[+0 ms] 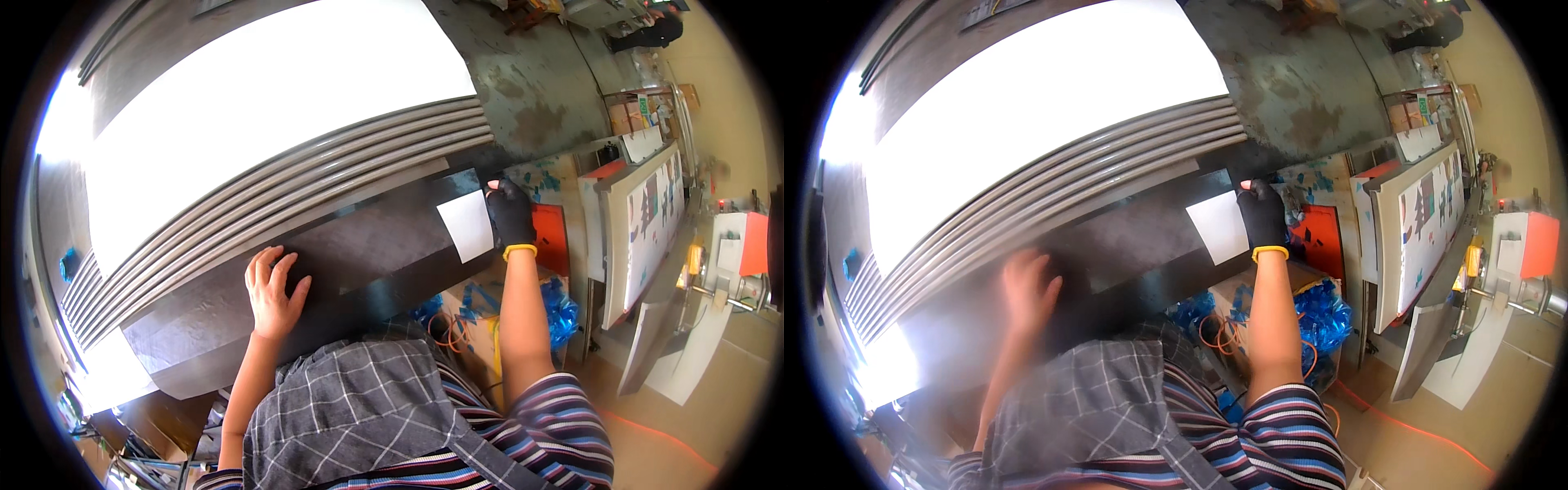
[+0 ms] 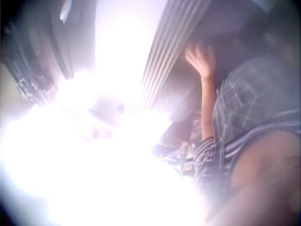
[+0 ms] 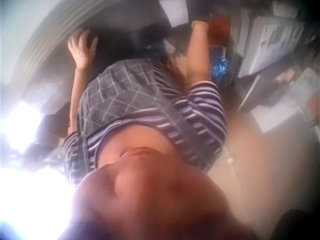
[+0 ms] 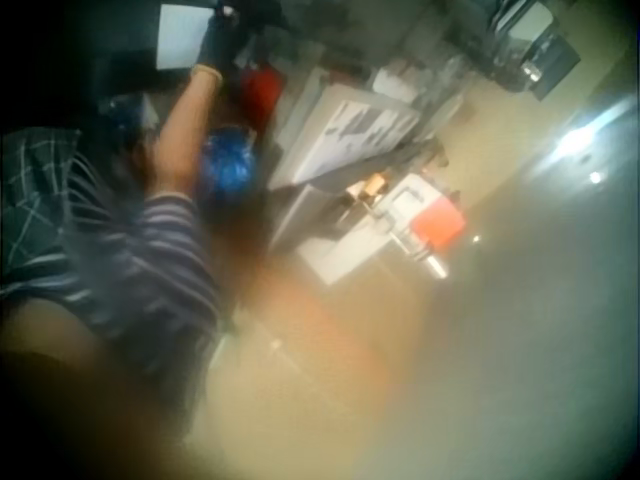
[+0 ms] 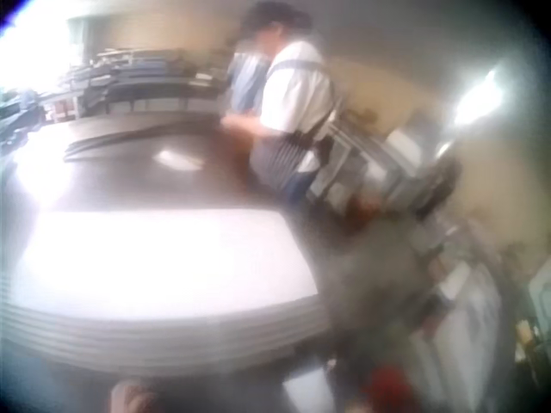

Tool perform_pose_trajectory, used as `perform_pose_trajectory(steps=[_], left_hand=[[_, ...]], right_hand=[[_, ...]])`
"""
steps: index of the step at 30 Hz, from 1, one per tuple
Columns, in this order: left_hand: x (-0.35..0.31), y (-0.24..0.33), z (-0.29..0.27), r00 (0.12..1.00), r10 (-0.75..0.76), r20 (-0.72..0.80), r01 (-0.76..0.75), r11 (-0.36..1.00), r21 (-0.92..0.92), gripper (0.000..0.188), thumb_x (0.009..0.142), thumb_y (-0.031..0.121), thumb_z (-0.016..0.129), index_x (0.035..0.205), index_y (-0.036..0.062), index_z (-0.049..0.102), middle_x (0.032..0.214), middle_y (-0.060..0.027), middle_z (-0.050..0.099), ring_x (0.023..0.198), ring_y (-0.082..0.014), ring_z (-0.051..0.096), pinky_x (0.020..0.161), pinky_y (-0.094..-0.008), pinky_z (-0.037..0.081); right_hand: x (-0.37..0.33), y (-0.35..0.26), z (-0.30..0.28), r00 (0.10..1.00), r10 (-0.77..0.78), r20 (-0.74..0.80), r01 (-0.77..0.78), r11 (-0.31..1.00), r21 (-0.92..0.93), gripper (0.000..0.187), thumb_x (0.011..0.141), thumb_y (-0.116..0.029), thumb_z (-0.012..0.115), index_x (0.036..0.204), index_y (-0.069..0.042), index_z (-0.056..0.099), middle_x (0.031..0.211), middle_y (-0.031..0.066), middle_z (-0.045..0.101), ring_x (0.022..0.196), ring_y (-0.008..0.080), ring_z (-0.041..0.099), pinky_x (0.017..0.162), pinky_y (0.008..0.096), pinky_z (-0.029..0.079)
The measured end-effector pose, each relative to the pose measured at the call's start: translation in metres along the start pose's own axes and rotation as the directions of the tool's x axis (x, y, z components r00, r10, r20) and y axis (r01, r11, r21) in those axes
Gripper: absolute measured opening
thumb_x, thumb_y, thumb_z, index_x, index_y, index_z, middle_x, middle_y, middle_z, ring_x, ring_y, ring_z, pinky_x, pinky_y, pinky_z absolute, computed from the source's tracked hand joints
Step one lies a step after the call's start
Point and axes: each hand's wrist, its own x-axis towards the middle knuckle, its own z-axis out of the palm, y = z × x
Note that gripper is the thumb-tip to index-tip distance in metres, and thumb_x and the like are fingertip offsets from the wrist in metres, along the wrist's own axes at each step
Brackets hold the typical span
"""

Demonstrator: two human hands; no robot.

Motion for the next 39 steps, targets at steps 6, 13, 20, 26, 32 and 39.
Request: perform_pose_trajectory(steps=[6,13,20,26,32,39], left_hand=[[-0.013,-0.004,-0.003,0.982,-0.021,0.188,-0.018,0.979,0.205,0.06,0.075,0.025,0.075,0.129,0.0106,0.055,0.139,-0.0134,0.047,0.132,-0.0343,0.04,0.109,-0.0496,0.031],[-0.071,-0.089,-0.05,0.971,-0.084,0.225,0.008,0.948,0.32,0.062,0.074,0.02,0.071,0.132,0.009,0.052,0.141,-0.0157,0.044,0.134,-0.0369,0.037,0.112,-0.0522,0.025],[-0.073,-0.096,-0.062,0.992,-0.065,0.108,0.033,0.96,0.279,0.057,0.069,0.014,0.07,0.124,0.006,0.056,0.134,-0.0166,0.049,0.13,-0.0397,0.04,0.11,-0.0526,0.028],[-0.008,0.0,-0.001,0.997,0.059,0.059,-0.058,0.998,-0.021,0.051,0.07,0.021,0.075,0.117,0.0076,0.06,0.128,-0.0128,0.053,0.124,-0.0344,0.045,0.105,-0.0487,0.034],[-0.001,0.015,0.023,0.999,0.018,0.038,-0.02,0.997,0.072,0.049,0.074,0.026,0.073,0.118,0.0104,0.059,0.129,-0.0098,0.052,0.125,-0.0308,0.045,0.106,-0.0484,0.032],[-0.001,0.014,0.023,0.999,0.015,0.04,-0.018,0.997,0.072,0.048,0.074,0.027,0.073,0.118,0.0109,0.06,0.128,-0.0091,0.053,0.125,-0.0305,0.045,0.106,-0.0483,0.033]], right_hand=[[-0.034,-0.019,0.011,0.993,-0.045,-0.112,0.002,0.932,-0.363,0.029,0.082,-0.014,0.058,0.109,-0.009,0.066,0.106,0.0162,0.069,0.096,0.0323,0.066,0.083,0.0385,0.051],[-0.086,-0.054,0.048,0.952,-0.286,0.107,0.304,0.914,-0.267,0.029,0.076,-0.01,0.068,0.105,-0.008,0.063,0.1,0.0144,0.065,0.093,0.0325,0.062,0.081,0.0407,0.049],[-0.07,-0.072,0.065,0.701,-0.661,0.267,0.713,0.654,-0.252,0.022,0.073,-0.014,0.071,0.093,-0.01,0.063,0.089,0.0107,0.062,0.087,0.0304,0.059,0.075,0.0414,0.048],[-0.056,-0.069,0.071,0.73,-0.56,0.392,0.678,0.664,-0.314,0.025,0.072,-0.016,0.07,0.095,-0.012,0.062,0.092,0.0085,0.058,0.089,0.0305,0.057,0.076,0.0421,0.046],[-0.06,-0.072,0.074,0.711,-0.646,0.279,0.703,0.636,-0.317,0.019,0.072,-0.017,0.071,0.087,-0.01,0.062,0.087,0.0104,0.06,0.085,0.0295,0.059,0.073,0.0408,0.049],[-0.059,-0.072,0.072,0.736,-0.585,0.341,0.677,0.652,-0.341,0.021,0.073,-0.017,0.073,0.089,-0.009,0.063,0.089,0.0109,0.061,0.085,0.0302,0.059,0.074,0.0404,0.049]])
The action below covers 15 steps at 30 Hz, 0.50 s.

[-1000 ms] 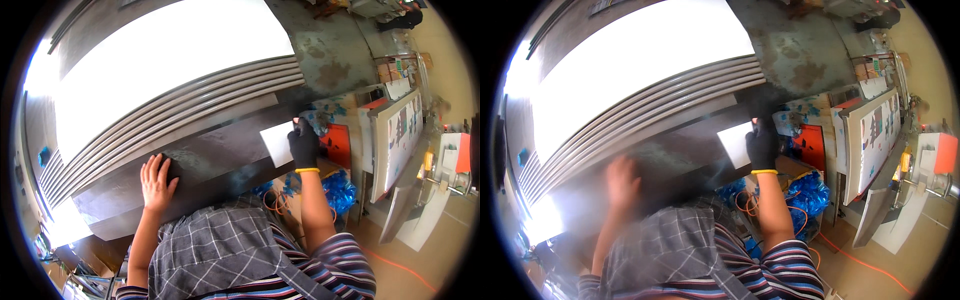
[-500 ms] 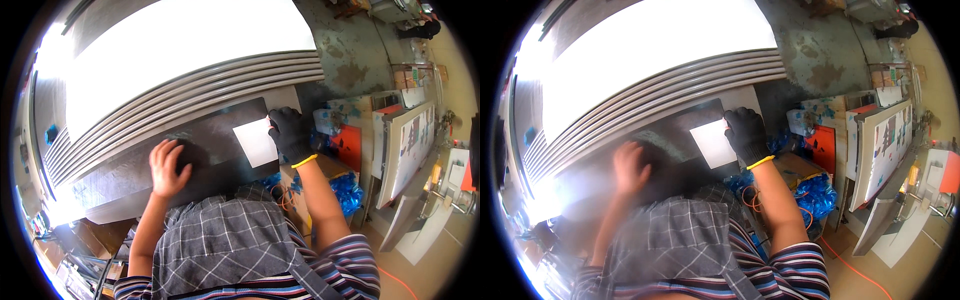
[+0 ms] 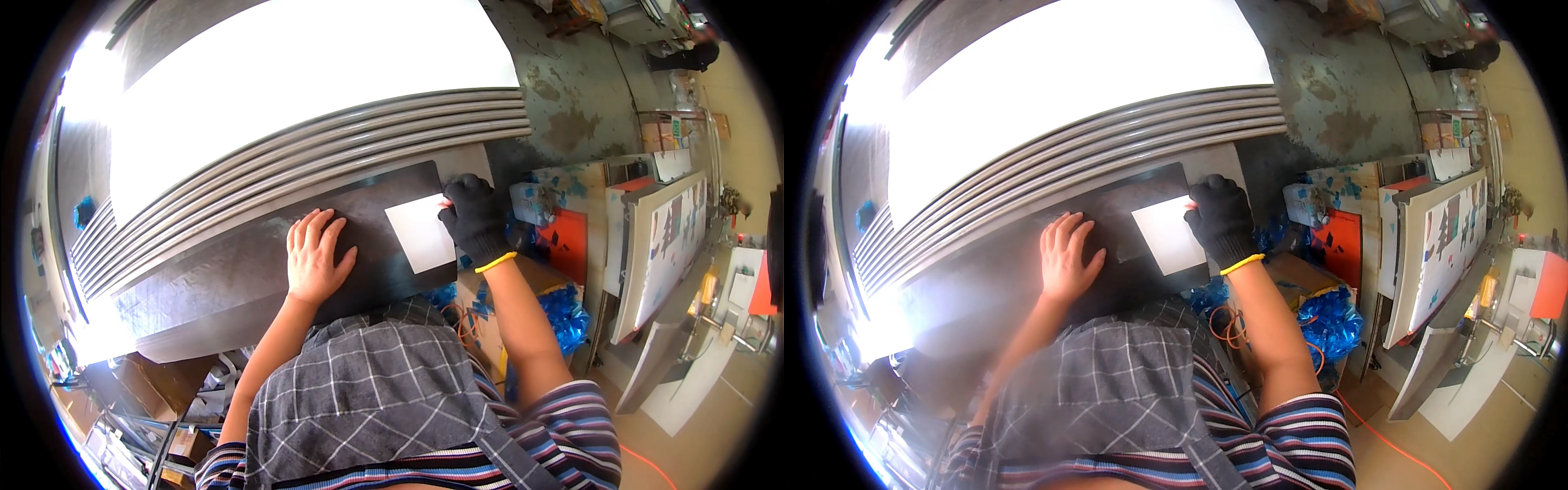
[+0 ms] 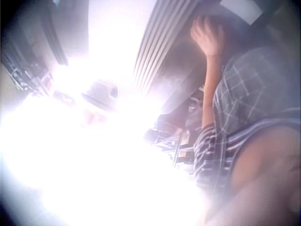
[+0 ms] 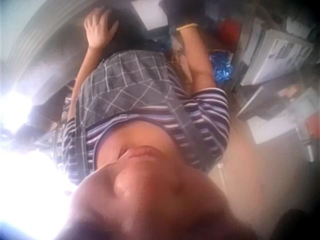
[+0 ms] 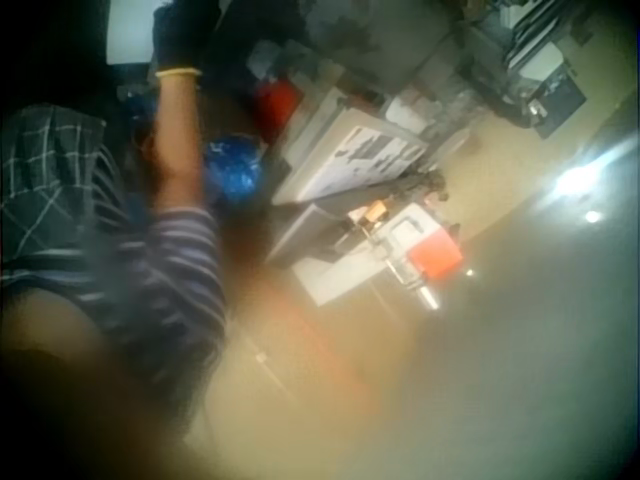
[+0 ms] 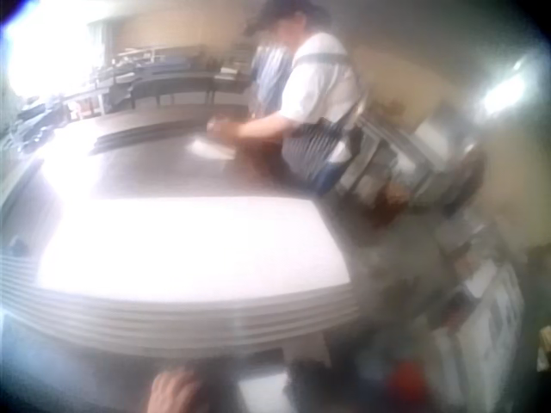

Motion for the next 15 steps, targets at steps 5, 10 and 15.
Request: perform_pose_trajectory(steps=[5,10,15], left_hand=[[0.0,0.0,-0.001,1.0,-0.001,-0.009,0.001,1.0,-0.007,0.048,0.074,0.026,0.073,0.117,0.0109,0.06,0.127,-0.0089,0.053,0.125,-0.0303,0.045,0.105,-0.0479,0.033],[0.0,0.001,-0.001,1.0,-0.012,-0.015,0.012,1.0,-0.007,0.048,0.073,0.026,0.074,0.116,0.0109,0.06,0.127,-0.0087,0.053,0.124,-0.0297,0.046,0.105,-0.0479,0.034],[0.0,0.0,-0.001,1.0,-0.006,-0.019,0.006,1.0,0.001,0.048,0.073,0.026,0.074,0.116,0.0113,0.06,0.127,-0.0083,0.053,0.124,-0.0296,0.046,0.105,-0.0483,0.033]], right_hand=[[-0.006,-0.008,-0.001,0.994,-0.008,-0.112,0.015,0.998,0.064,0.022,0.076,-0.015,0.071,0.095,-0.008,0.063,0.098,0.0122,0.064,0.092,0.0309,0.06,0.079,0.0404,0.049],[-0.042,-0.018,0.02,0.952,-0.059,-0.299,0.074,0.996,0.04,0.026,0.076,-0.011,0.068,0.102,-0.008,0.064,0.108,0.0121,0.063,0.102,0.0313,0.058,0.088,0.04,0.046],[-0.02,-0.015,0.005,0.981,0.071,-0.181,-0.062,0.997,0.055,0.025,0.079,-0.011,0.069,0.103,-0.007,0.063,0.102,0.014,0.064,0.097,0.0317,0.061,0.086,0.0382,0.049]])
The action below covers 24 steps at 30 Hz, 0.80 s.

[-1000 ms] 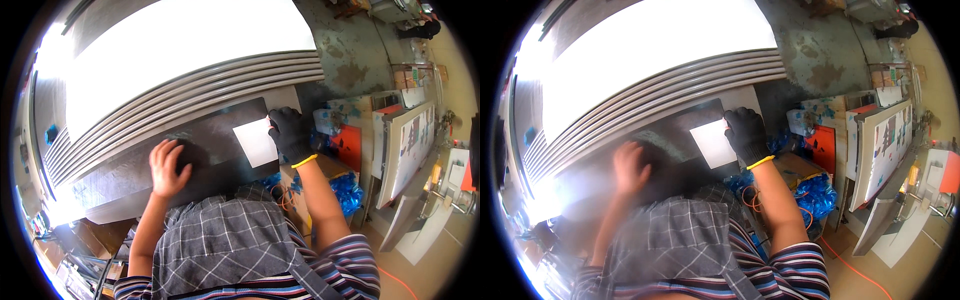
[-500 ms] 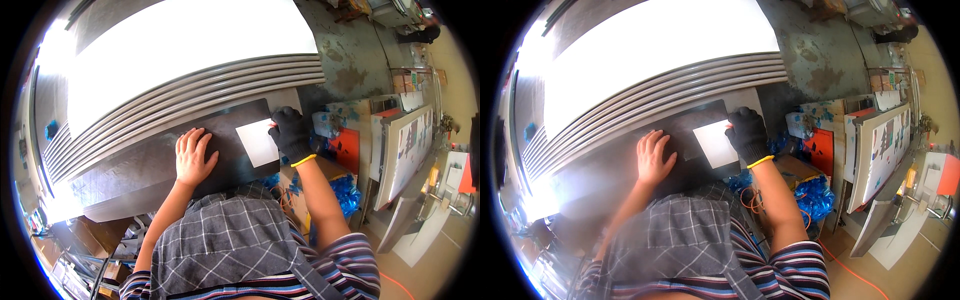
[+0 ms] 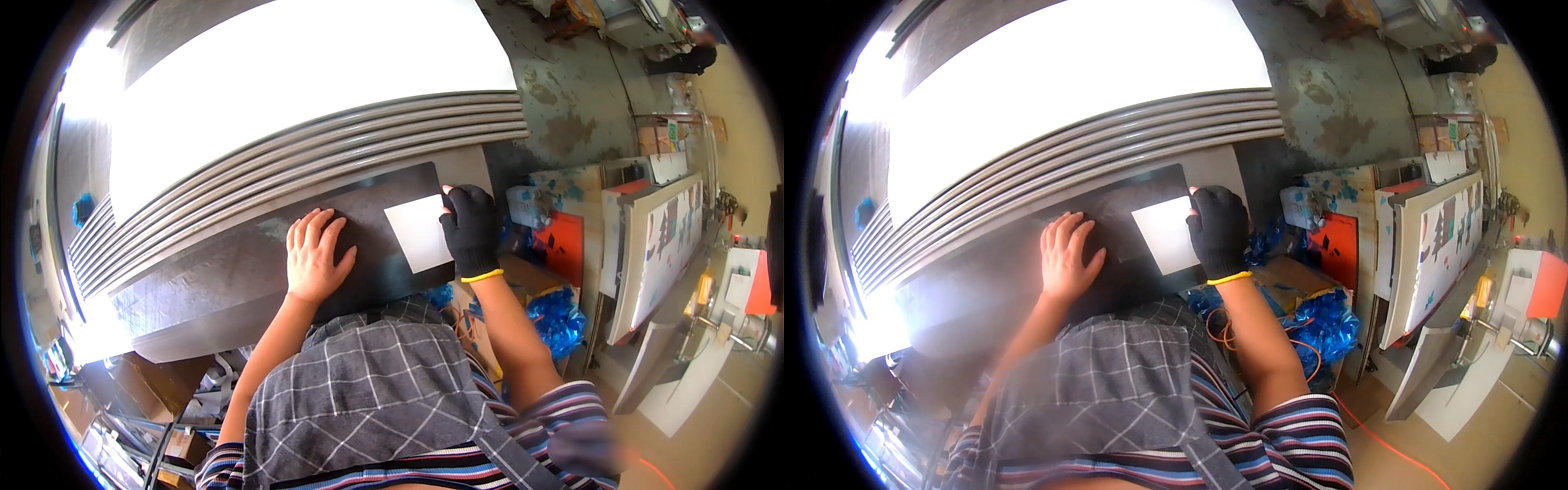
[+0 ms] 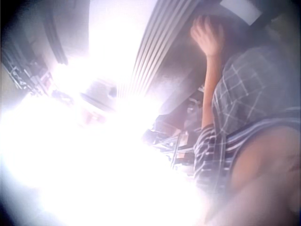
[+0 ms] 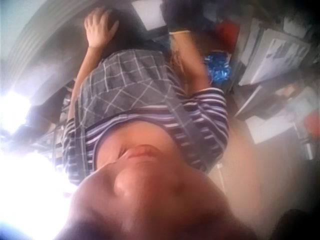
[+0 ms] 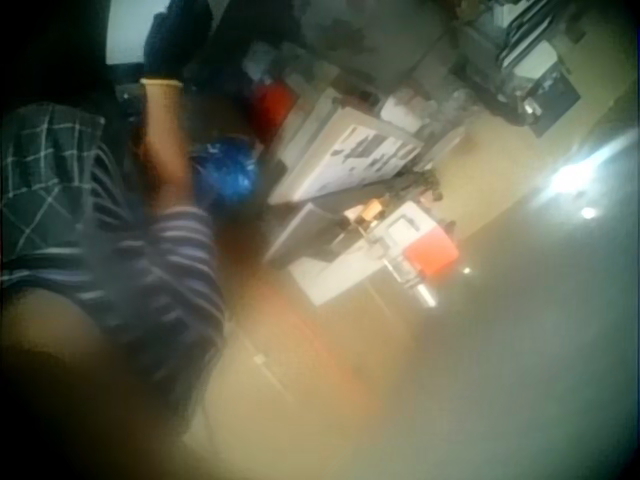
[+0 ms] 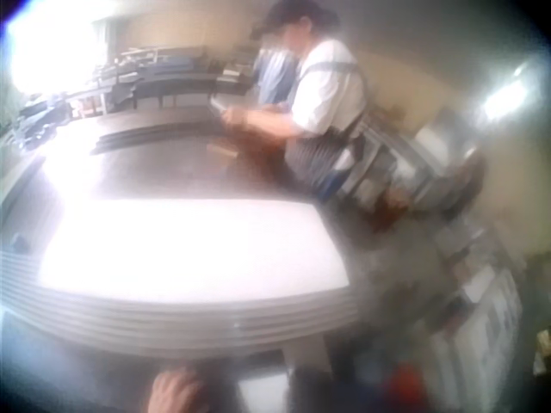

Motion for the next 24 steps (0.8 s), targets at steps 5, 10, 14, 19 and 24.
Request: perform_pose_trajectory(steps=[5,10,14,19,24], left_hand=[[-0.001,0.0,0.002,1.0,-0.009,-0.006,0.008,1.0,-0.012,0.048,0.073,0.026,0.074,0.117,0.0115,0.06,0.128,-0.0082,0.053,0.124,-0.0298,0.046,0.106,-0.0484,0.033],[-0.001,-0.001,0.0,1.0,0.002,-0.003,-0.002,1.0,-0.001,0.048,0.073,0.026,0.073,0.117,0.0111,0.06,0.128,-0.0085,0.053,0.125,-0.0298,0.046,0.106,-0.0478,0.033],[0.0,0.0,-0.001,1.0,0.01,-0.007,-0.01,1.0,-0.007,0.048,0.073,0.026,0.073,0.117,0.011,0.06,0.128,-0.0086,0.053,0.125,-0.0297,0.046,0.106,-0.0474,0.033],[0.001,-0.002,0.001,1.0,0.022,-0.013,-0.022,1.0,-0.013,0.048,0.073,0.026,0.073,0.117,0.011,0.06,0.128,-0.0084,0.053,0.124,-0.0299,0.046,0.106,-0.0474,0.033],[-0.004,-0.002,0.0,1.0,-0.016,-0.025,0.015,0.999,-0.038,0.045,0.073,0.024,0.073,0.115,0.0104,0.06,0.126,-0.0089,0.054,0.123,-0.0299,0.047,0.103,-0.0471,0.035]], right_hand=[[-0.024,-0.01,0.001,0.958,-0.22,-0.184,0.213,0.975,-0.058,0.018,0.075,-0.01,0.068,0.093,-0.007,0.066,0.092,0.0143,0.065,0.088,0.0336,0.061,0.079,0.0414,0.049],[0.003,-0.005,0.0,0.997,0.039,-0.059,-0.034,0.996,0.088,0.012,0.073,-0.011,0.069,0.083,-0.007,0.063,0.084,0.0125,0.063,0.083,0.0317,0.06,0.073,0.0408,0.049],[0.019,0.008,0.003,0.998,0.016,0.063,-0.019,0.999,0.043,0.009,0.074,-0.013,0.068,0.08,-0.008,0.063,0.083,0.0126,0.062,0.079,0.0316,0.06,0.07,0.0409,0.049],[0.002,0.003,0.011,0.982,-0.187,0.026,0.187,0.982,0.019,0.01,0.08,-0.016,0.059,0.078,-0.008,0.063,0.081,0.014,0.062,0.075,0.0322,0.06,0.068,0.0425,0.049],[-0.05,-0.017,-0.089,0.643,-0.453,0.617,-0.208,0.672,0.71,0.014,0.084,-0.014,0.064,0.094,-0.005,0.066,0.089,0.0111,0.064,0.083,0.026,0.062,0.081,0.0357,0.049]])
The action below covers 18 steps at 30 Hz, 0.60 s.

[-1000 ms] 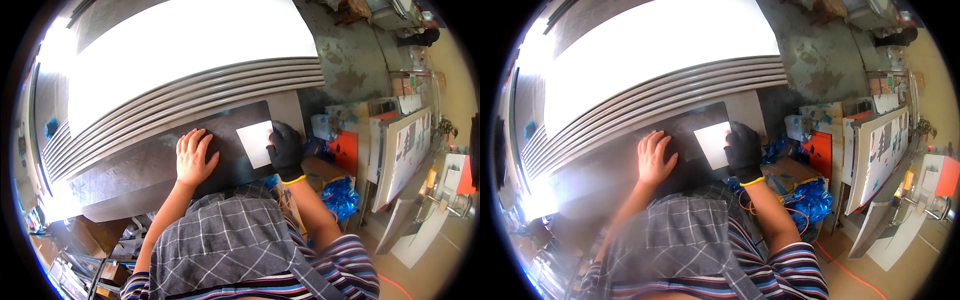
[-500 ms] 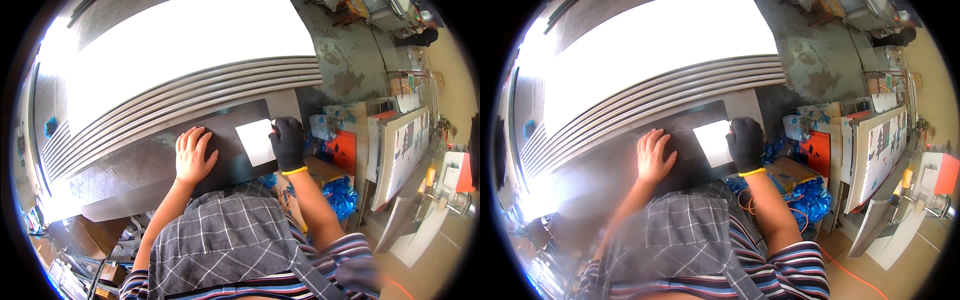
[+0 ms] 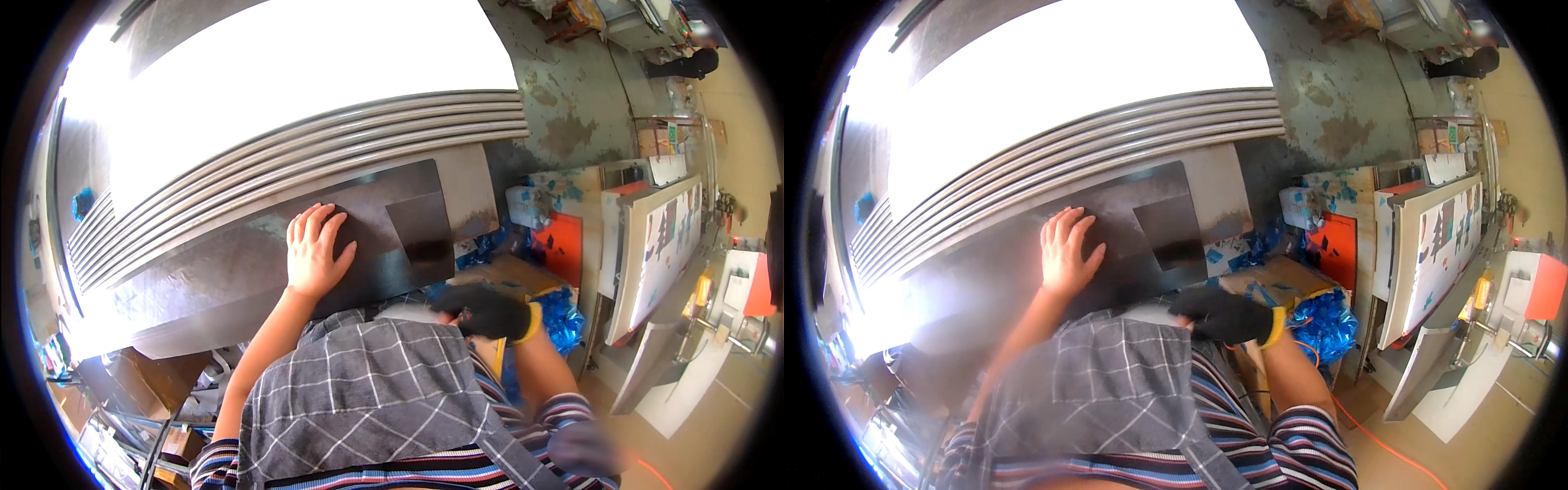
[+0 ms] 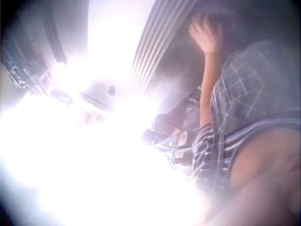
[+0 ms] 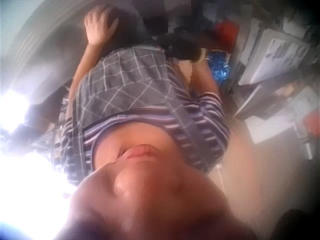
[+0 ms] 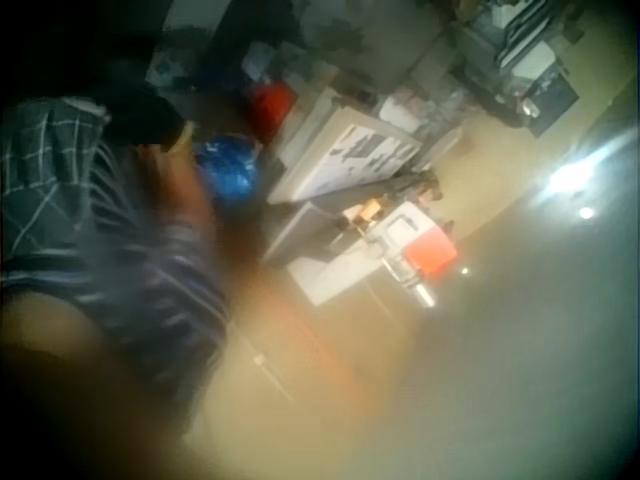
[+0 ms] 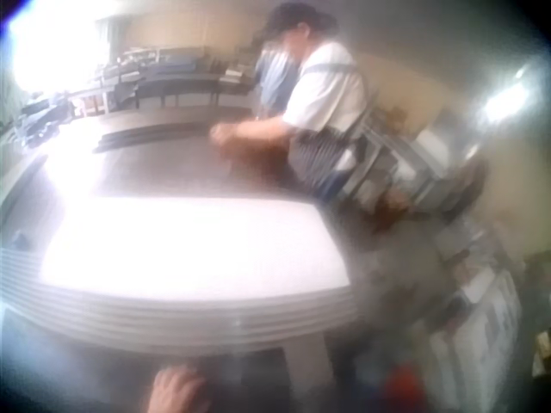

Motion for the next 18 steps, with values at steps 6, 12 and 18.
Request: perform_pose_trajectory(steps=[6,12,18], left_hand=[[0.036,0.016,-0.005,0.996,0.015,0.087,-0.01,0.998,-0.057,0.045,0.071,0.014,0.067,0.115,0.0077,0.059,0.124,-0.0108,0.052,0.117,-0.0312,0.048,0.099,-0.0449,0.038],[0.069,0.034,-0.001,0.942,-0.084,0.325,0.023,0.982,0.186,0.061,0.068,0.013,0.066,0.126,0.0031,0.05,0.126,-0.0123,0.048,0.12,-0.031,0.045,0.1,-0.0433,0.038],[0.068,0.033,0.001,0.935,-0.148,0.323,0.072,0.969,0.236,0.065,0.068,0.016,0.067,0.128,0.0026,0.048,0.127,-0.0137,0.047,0.122,-0.0319,0.044,0.101,-0.0445,0.037]], right_hand=[[-0.022,0.073,-0.094,0.636,0.034,-0.771,-0.434,0.842,-0.321,0.011,0.08,-0.011,0.062,0.08,-0.006,0.052,0.077,0.0101,0.054,0.074,0.0271,0.056,0.069,0.0374,0.046],[0.027,0.092,-0.09,0.591,-0.095,-0.801,-0.67,0.496,-0.553,0.033,0.074,-0.018,0.07,0.101,-0.006,0.056,0.1,0.0151,0.057,0.098,0.0328,0.055,0.087,0.0441,0.044],[0.078,0.08,-0.034,0.532,-0.357,-0.768,-0.505,0.594,-0.626,0.045,0.076,-0.016,0.07,0.117,-0.005,0.056,0.133,0.0196,0.047,0.128,0.0416,0.039,0.109,0.0499,0.032]])
